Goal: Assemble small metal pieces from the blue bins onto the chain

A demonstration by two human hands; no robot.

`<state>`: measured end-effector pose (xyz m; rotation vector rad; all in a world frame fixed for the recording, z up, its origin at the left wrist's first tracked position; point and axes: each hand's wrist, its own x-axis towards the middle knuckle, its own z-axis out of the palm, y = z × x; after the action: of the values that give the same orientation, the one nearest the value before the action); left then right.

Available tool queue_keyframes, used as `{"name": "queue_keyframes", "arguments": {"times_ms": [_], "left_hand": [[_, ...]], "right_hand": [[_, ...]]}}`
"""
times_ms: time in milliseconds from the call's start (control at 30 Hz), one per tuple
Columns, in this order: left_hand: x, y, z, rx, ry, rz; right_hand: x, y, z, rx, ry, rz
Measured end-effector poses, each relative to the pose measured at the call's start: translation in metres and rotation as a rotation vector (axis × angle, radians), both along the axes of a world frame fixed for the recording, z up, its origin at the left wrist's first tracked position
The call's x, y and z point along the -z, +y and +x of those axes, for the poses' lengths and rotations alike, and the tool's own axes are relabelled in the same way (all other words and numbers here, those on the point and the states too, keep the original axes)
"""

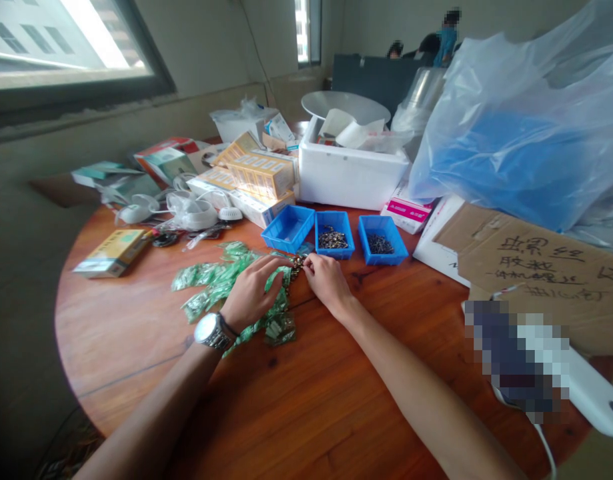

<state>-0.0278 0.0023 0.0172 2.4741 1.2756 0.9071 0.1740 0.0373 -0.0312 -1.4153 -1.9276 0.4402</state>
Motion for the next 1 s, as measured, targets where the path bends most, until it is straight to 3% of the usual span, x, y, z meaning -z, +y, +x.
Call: {"name": "queue_keyframes", "arguments": {"times_ms": [233,500,767,1000], "left_hand": [[0.001,0.000,-0.001,0.003,0.002,0.002],[0.004,0.001,0.000,0.002,0.009,0.000],[0.006,0.001,0.000,0.002,0.015,-0.007],[0.006,0.002,-0.001,0.003,0.018,-0.008]], "right_hand": [[-0.003,-0.032,0.012,-0.123,0.675,-0.308],[-0.004,-0.049,0.025,-0.092,0.658,-0.330],[-0.009,-0.047,0.029,-0.065,1.105,-0.444],[-0.008,-0.046,0.031,-0.045,1.128,-0.420]]}}
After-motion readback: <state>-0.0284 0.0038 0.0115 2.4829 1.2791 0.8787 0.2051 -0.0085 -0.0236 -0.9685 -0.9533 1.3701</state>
